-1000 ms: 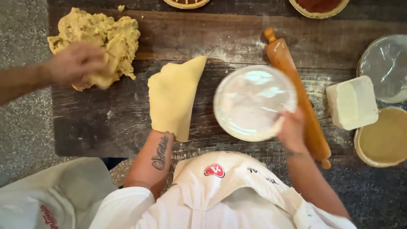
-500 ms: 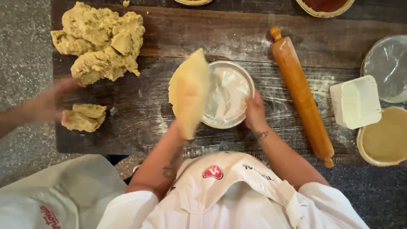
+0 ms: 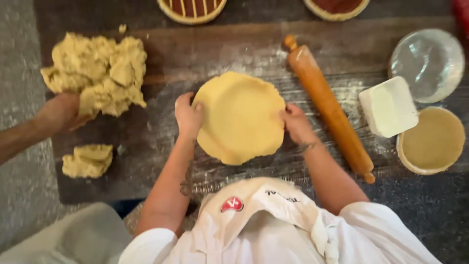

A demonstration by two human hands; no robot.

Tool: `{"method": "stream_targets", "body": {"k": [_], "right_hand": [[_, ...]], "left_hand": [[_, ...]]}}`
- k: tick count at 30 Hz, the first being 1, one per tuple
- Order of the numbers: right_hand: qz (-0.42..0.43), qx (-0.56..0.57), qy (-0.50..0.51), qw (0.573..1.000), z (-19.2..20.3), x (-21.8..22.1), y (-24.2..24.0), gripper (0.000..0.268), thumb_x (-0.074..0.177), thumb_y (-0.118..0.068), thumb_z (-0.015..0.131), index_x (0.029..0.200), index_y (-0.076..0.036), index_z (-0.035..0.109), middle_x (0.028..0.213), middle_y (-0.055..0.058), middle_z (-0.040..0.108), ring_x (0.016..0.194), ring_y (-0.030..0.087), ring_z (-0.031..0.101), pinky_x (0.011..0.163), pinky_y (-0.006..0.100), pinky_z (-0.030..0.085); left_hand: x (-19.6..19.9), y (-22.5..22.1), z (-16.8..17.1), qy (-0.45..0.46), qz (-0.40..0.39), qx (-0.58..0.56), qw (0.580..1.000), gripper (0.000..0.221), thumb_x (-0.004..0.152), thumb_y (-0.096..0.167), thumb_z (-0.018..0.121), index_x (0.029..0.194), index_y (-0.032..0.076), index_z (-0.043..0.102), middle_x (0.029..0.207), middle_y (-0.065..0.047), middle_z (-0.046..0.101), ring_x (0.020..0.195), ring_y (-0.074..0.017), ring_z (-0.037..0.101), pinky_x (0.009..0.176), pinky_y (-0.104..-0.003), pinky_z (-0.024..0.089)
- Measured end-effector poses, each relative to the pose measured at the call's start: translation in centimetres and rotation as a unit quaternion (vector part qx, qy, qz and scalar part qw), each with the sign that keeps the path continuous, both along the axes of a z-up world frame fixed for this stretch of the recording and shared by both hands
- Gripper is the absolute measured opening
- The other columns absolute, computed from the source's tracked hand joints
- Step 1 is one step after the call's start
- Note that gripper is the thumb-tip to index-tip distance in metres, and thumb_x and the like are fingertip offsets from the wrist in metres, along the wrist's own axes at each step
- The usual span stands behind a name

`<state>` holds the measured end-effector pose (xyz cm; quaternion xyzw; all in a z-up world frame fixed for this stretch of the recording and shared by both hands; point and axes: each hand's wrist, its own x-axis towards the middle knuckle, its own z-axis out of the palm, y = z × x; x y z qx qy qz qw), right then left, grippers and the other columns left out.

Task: Rolling out dough and fitting it into pie tins to prepare pies for baking

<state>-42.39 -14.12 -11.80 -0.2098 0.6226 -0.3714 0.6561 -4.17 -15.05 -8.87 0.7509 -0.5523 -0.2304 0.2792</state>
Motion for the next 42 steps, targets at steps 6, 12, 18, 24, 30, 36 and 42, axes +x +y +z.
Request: {"method": "stream_targets", "body": {"k": [6, 12, 18, 24, 30, 36, 42], "right_hand": [[0.114, -0.066, 0.305, 0.943, 7.9, 4.0, 0.1, 0.034, 0.083, -0.014, 0.075, 0.116, -0.003, 0.075, 0.098, 0.018, 0.075, 0.090, 0.031, 0.074, 0.071, 0.042, 0.060], [0.110, -0.045, 0.348, 0.930, 7.4, 3.4, 0.0, 0.036, 0.080, -0.022, 0.079, 0.114, -0.012, 0.079, 0.097, 0.011, 0.078, 0.094, 0.028, 0.075, 0.073, 0.039, 0.060], [0.090, -0.038, 0.298, 0.950, 2.2, 1.9, 4.3, 0.051, 0.067, -0.017, 0.087, 0.115, -0.004, 0.075, 0.101, 0.016, 0.076, 0.096, 0.032, 0.073, 0.081, 0.043, 0.060], [0.152, -0.046, 0.389, 0.907, 5.1, 1.5, 2.6, 0.037, 0.082, -0.022, 0.078, 0.113, -0.004, 0.076, 0.102, 0.023, 0.076, 0.103, 0.043, 0.072, 0.082, 0.050, 0.059], [0.144, 0.097, 0.306, 0.936, 11.5, 3.0, 3.3, 0.051, 0.082, -0.029, 0.079, 0.127, -0.009, 0.066, 0.115, 0.008, 0.073, 0.098, 0.025, 0.072, 0.072, 0.042, 0.058], [0.146, 0.062, 0.366, 0.917, 11.4, 2.4, 4.3, 0.023, 0.089, -0.033, 0.072, 0.093, -0.010, 0.071, 0.083, 0.005, 0.071, 0.071, 0.019, 0.062, 0.062, 0.035, 0.040], [0.257, -0.189, 0.521, 0.792, 7.5, 1.3, 4.6, 0.020, 0.077, -0.028, 0.067, 0.071, -0.011, 0.060, 0.072, 0.013, 0.063, 0.071, 0.036, 0.061, 0.066, 0.049, 0.042]], "left_hand": [[1.6, -2.8, -2.6, -0.014, 0.059, 0.137, 0.989, 0.050, 0.079, 0.045, 0.082, 0.117, 0.012, 0.076, 0.105, -0.013, 0.068, 0.106, -0.0336, 0.069, 0.091, -0.043, 0.057], [1.9, -2.6, 1.1, 0.069, 0.036, 0.279, 0.957, 0.035, 0.070, 0.047, 0.077, 0.099, 0.027, 0.082, 0.089, -0.002, 0.079, 0.092, -0.0278, 0.076, 0.078, -0.044, 0.062], [1.3, 0.7, 7.6, 0.317, 0.026, 0.216, 0.923, 0.045, 0.079, 0.021, 0.075, 0.120, 0.002, 0.073, 0.089, -0.016, 0.071, 0.080, -0.0283, 0.066, 0.073, -0.042, 0.055], [-0.4, 6.0, 4.7, 0.506, 0.171, 0.246, 0.809, 0.033, 0.088, 0.009, 0.072, 0.119, -0.002, 0.068, 0.088, -0.016, 0.075, 0.070, -0.0282, 0.074, 0.060, -0.039, 0.059], [-3.8, 11.9, -1.3, 0.653, 0.208, 0.245, 0.686, 0.048, 0.088, 0.008, 0.063, 0.134, -0.002, 0.061, 0.123, -0.020, 0.072, 0.103, -0.0383, 0.070, 0.084, -0.053, 0.058], [-6.1, 13.2, -1.0, 0.643, 0.287, 0.178, 0.688, 0.037, 0.093, 0.009, 0.063, 0.129, -0.002, 0.065, 0.116, -0.021, 0.075, 0.097, -0.0377, 0.072, 0.076, -0.051, 0.058], [-7.9, 14.2, 3.2, 0.608, 0.234, 0.200, 0.732, 0.043, 0.084, 0.008, 0.072, 0.123, -0.009, 0.069, 0.117, -0.018, 0.076, 0.101, -0.0276, 0.069, 0.086, -0.042, 0.056]]}}
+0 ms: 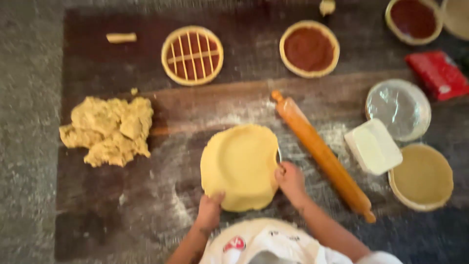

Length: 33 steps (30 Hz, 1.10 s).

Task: Rolling out dough and fitting it into pie tins to prepare pies for baking

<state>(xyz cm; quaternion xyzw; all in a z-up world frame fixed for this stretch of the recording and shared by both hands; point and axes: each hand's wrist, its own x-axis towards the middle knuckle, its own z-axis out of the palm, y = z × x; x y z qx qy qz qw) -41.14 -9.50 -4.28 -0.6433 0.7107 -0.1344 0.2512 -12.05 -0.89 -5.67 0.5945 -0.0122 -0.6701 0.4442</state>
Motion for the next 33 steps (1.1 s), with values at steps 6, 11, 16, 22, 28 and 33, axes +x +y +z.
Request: {"method": "stream_targets", "body": {"k": [6, 11, 16, 22, 28, 33], "right_hand": [[-0.389, 0.165, -0.509, 0.750, -1.8, 0.9, -0.6, 0.030, 0.088, -0.003, 0.060, 0.116, -0.003, 0.067, 0.098, 0.009, 0.072, 0.076, 0.023, 0.065, 0.058, 0.037, 0.047], [-0.376, 0.183, -0.558, 0.717, -3.0, 2.7, 0.5, 0.052, 0.081, 0.010, 0.068, 0.129, -0.006, 0.057, 0.108, 0.015, 0.068, 0.087, 0.038, 0.074, 0.067, 0.052, 0.064], [-0.381, 0.186, -0.622, 0.658, -4.2, 0.2, -0.8, 0.053, 0.083, 0.011, 0.068, 0.130, -0.011, 0.059, 0.115, 0.017, 0.070, 0.098, 0.041, 0.074, 0.075, 0.058, 0.063], [-0.335, 0.180, -0.679, 0.628, 4.5, 2.5, -5.8, 0.050, 0.086, 0.010, 0.066, 0.129, -0.016, 0.062, 0.122, 0.016, 0.073, 0.106, 0.040, 0.075, 0.084, 0.057, 0.065], [-0.282, 0.162, -0.710, 0.624, 10.7, 3.5, -10.9, 0.045, 0.087, 0.012, 0.065, 0.127, -0.009, 0.063, 0.117, 0.022, 0.074, 0.099, 0.045, 0.076, 0.075, 0.057, 0.067], [-0.227, 0.149, -0.715, 0.645, 14.7, 4.4, -14.4, 0.037, 0.090, 0.012, 0.062, 0.125, -0.002, 0.060, 0.111, 0.020, 0.074, 0.097, 0.040, 0.077, 0.073, 0.051, 0.069]], "left_hand": [[-0.5, -1.6, 2.5, 0.054, 0.072, -0.036, 0.995, 0.048, 0.080, 0.007, 0.069, 0.126, -0.006, 0.066, 0.118, -0.021, 0.074, 0.101, -0.0361, 0.071, 0.086, -0.056, 0.060], [-1.5, -1.3, 1.2, 0.059, 0.111, -0.064, 0.990, 0.038, 0.086, -0.005, 0.069, 0.124, -0.001, 0.065, 0.107, -0.020, 0.074, 0.097, -0.0382, 0.075, 0.083, -0.055, 0.061], [0.0, -4.8, 5.3, 0.046, 0.126, -0.048, 0.990, 0.041, 0.085, -0.005, 0.067, 0.125, 0.000, 0.062, 0.104, -0.023, 0.073, 0.093, -0.0441, 0.075, 0.078, -0.060, 0.061], [2.0, -9.7, 10.6, 0.070, 0.124, -0.059, 0.988, 0.043, 0.084, -0.006, 0.068, 0.126, 0.004, 0.063, 0.108, -0.022, 0.073, 0.097, -0.0450, 0.074, 0.084, -0.064, 0.060], [3.9, -14.4, 14.3, 0.079, 0.117, -0.102, 0.985, 0.039, 0.084, -0.008, 0.067, 0.122, 0.000, 0.064, 0.105, -0.023, 0.074, 0.095, -0.0456, 0.076, 0.082, -0.061, 0.062], [4.9, -17.5, 18.0, 0.076, 0.112, -0.129, 0.982, 0.039, 0.085, -0.007, 0.067, 0.123, 0.000, 0.063, 0.105, -0.025, 0.073, 0.096, -0.0477, 0.076, 0.083, -0.063, 0.062]]}}
